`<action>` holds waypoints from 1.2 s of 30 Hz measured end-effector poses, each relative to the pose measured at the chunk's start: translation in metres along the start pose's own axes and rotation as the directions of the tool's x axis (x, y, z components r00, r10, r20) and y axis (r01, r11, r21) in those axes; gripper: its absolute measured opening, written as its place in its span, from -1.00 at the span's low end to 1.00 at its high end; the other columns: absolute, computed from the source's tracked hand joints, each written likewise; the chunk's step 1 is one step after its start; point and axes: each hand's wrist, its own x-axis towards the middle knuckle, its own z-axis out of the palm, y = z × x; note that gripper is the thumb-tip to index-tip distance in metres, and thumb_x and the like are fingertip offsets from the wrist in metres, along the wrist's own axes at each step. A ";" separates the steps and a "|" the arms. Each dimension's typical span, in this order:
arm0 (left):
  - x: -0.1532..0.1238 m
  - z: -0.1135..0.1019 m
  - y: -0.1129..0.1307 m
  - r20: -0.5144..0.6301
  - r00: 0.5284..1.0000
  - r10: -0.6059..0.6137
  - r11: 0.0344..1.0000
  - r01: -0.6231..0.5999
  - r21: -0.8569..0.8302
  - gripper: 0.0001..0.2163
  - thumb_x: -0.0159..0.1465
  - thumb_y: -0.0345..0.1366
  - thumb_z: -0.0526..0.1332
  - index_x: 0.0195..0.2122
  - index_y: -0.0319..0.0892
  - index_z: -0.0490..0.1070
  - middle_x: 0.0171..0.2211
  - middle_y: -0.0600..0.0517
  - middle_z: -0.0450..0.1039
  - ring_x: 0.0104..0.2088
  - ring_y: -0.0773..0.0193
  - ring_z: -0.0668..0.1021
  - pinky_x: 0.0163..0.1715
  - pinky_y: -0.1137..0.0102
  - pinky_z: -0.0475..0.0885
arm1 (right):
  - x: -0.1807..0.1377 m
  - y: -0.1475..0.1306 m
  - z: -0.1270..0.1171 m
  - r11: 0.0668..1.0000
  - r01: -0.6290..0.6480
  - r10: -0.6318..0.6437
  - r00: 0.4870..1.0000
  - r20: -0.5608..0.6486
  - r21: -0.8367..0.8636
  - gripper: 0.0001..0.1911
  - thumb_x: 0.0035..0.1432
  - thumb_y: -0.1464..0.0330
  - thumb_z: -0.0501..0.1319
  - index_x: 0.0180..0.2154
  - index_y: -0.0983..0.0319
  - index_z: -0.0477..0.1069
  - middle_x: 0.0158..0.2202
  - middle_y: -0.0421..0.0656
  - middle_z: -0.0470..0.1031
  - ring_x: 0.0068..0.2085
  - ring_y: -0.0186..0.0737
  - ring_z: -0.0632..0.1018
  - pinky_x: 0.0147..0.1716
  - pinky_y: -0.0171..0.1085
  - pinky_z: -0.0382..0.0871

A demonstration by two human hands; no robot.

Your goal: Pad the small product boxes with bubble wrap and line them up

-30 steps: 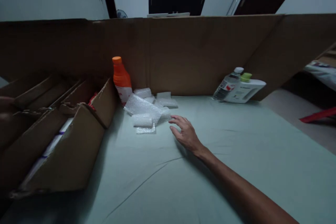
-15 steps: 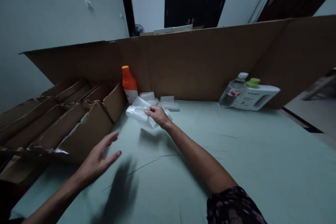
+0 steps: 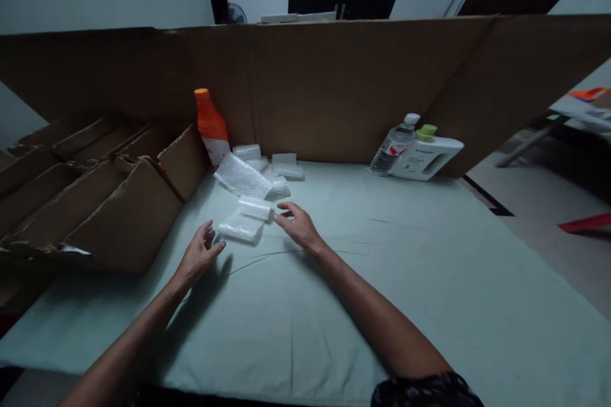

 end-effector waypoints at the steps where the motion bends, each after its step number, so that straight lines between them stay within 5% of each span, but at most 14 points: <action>1: 0.004 0.004 0.000 -0.017 1.000 0.022 1.000 -0.021 0.019 -0.30 0.12 -0.27 0.31 0.30 -0.22 0.20 0.26 -0.24 0.29 0.25 0.00 0.41 0.22 0.14 0.32 | 0.002 -0.002 0.005 1.000 0.021 -0.021 1.000 0.008 -0.018 -0.53 0.06 0.14 0.31 -0.01 0.19 0.47 0.05 -0.02 0.52 -0.03 -0.03 0.55 -0.11 -0.13 0.46; 5: 0.019 0.023 0.008 -0.063 0.995 0.081 0.993 -0.075 0.096 -0.41 0.04 -0.31 0.30 0.16 -0.22 0.38 0.10 -0.19 0.44 0.20 -0.06 0.42 0.26 0.05 0.24 | 0.016 -0.009 0.036 0.992 0.078 -0.081 0.996 -0.024 -0.098 -0.34 -0.12 0.33 0.44 0.09 0.20 0.45 0.25 0.05 0.37 0.23 0.16 0.35 0.21 0.06 0.18; 9: 0.021 0.017 0.028 -0.044 0.995 0.091 0.991 -0.085 0.106 -0.63 0.06 -0.26 0.20 -0.10 -0.24 0.52 -0.27 -0.10 0.53 -0.12 0.01 0.56 0.02 0.08 0.42 | 0.022 -0.012 0.049 0.991 0.088 -0.091 0.995 -0.030 -0.101 -0.77 0.05 0.40 0.30 -0.18 0.25 0.55 -0.07 0.03 0.59 0.06 0.10 0.47 0.15 0.06 0.21; 11: 0.013 -0.002 0.042 -0.018 0.994 0.112 0.990 -0.110 0.084 -0.64 0.06 -0.21 0.19 -0.13 -0.24 0.52 -0.26 -0.08 0.54 -0.17 0.07 0.56 -0.06 0.17 0.45 | 0.016 -0.012 0.042 0.993 0.105 -0.105 0.994 0.006 -0.049 -0.85 0.13 0.33 0.25 -0.26 0.24 0.54 -0.24 -0.07 0.60 -0.13 -0.04 0.55 -0.01 -0.07 0.36; 16: -0.017 -0.055 0.060 0.126 0.987 0.102 0.994 -0.106 0.026 -0.53 0.10 -0.05 0.24 -0.02 -0.20 0.49 -0.36 0.05 0.47 -0.36 0.23 0.52 -0.33 0.36 0.43 | -0.015 -0.004 0.007 0.987 0.086 -0.091 0.995 0.028 0.137 -0.60 0.22 0.12 0.17 -0.03 0.25 0.46 -0.36 -0.18 0.56 -0.41 -0.24 0.55 -0.40 -0.28 0.44; 19: -0.028 -0.068 0.047 0.208 0.977 0.038 0.988 -0.068 0.139 -0.48 0.10 -0.03 0.23 0.02 -0.24 0.47 -0.46 0.08 0.40 -0.44 0.24 0.48 -0.41 0.34 0.40 | -0.030 0.007 -0.017 0.995 0.046 -0.032 0.989 -0.146 0.093 -0.64 0.15 0.15 0.22 -0.10 0.25 0.47 -0.29 -0.11 0.57 -0.33 -0.18 0.56 -0.29 -0.19 0.48; 23: -0.040 -0.065 0.021 -0.012 0.985 0.171 0.887 -0.149 0.437 -0.52 0.17 -0.08 0.16 0.06 -0.22 0.45 -0.19 -0.09 0.50 -0.27 0.12 0.54 -0.24 0.20 0.48 | -0.050 0.007 -0.029 0.994 0.089 -0.100 0.964 -0.246 -0.057 -0.73 0.17 0.26 0.22 -0.10 0.20 0.49 0.03 0.00 0.52 -0.01 -0.02 0.54 0.01 -0.02 0.41; 25: -0.048 -0.055 0.015 -0.022 0.947 0.320 0.819 -0.265 0.508 -0.58 0.24 -0.11 0.13 0.06 -0.17 0.46 -0.05 -0.13 0.48 -0.14 0.06 0.54 -0.13 0.16 0.49 | -0.061 -0.004 -0.017 0.955 0.233 -0.267 0.945 -0.191 -0.181 -0.78 0.24 0.30 0.19 -0.10 0.18 0.51 0.06 -0.02 0.52 0.08 -0.03 0.51 0.11 -0.02 0.34; 27: -0.055 -0.039 0.013 0.108 0.903 0.415 0.743 -0.405 0.532 -0.64 0.29 -0.17 0.12 0.04 -0.16 0.47 -0.01 -0.14 0.48 -0.03 0.03 0.52 -0.04 0.14 0.47 | -0.068 -0.016 0.006 0.870 0.400 -0.423 0.906 -0.021 -0.287 -0.77 0.29 0.34 0.16 -0.06 0.18 0.52 0.06 -0.01 0.54 0.11 -0.05 0.49 0.14 -0.03 0.31; 31: -0.063 -0.009 0.006 0.322 0.854 0.409 0.651 -0.520 0.553 -0.75 0.27 -0.29 0.15 -0.07 -0.14 0.52 -0.07 -0.14 0.52 -0.05 -0.02 0.52 -0.06 0.10 0.46 | -0.060 -0.021 0.048 0.721 0.580 -0.425 0.803 0.418 -0.380 -0.68 0.30 0.28 0.22 0.06 0.15 0.50 0.19 -0.02 0.47 0.19 -0.02 0.44 0.14 -0.03 0.28; 33: -0.065 -0.005 0.001 0.319 0.858 0.402 0.646 -0.513 0.565 -0.75 0.27 -0.31 0.15 -0.07 -0.14 0.52 -0.05 -0.15 0.52 -0.04 -0.03 0.52 -0.06 0.08 0.46 | -0.048 -0.010 0.047 0.719 0.510 -0.312 0.844 0.436 -0.472 -0.67 0.29 0.25 0.23 0.07 0.11 0.50 0.22 -0.07 0.45 0.22 -0.05 0.42 0.16 -0.06 0.25; 36: -0.067 -0.009 -0.007 0.313 0.860 0.403 0.651 -0.509 0.563 -0.73 0.27 -0.35 0.15 -0.04 -0.12 0.51 0.02 -0.13 0.50 0.01 0.00 0.51 -0.02 0.11 0.44 | -0.030 0.013 0.016 0.741 0.284 -0.168 0.956 0.242 -0.609 -0.69 0.35 0.28 0.15 0.04 0.17 0.52 0.21 -0.02 0.45 0.21 -0.01 0.41 0.16 -0.03 0.22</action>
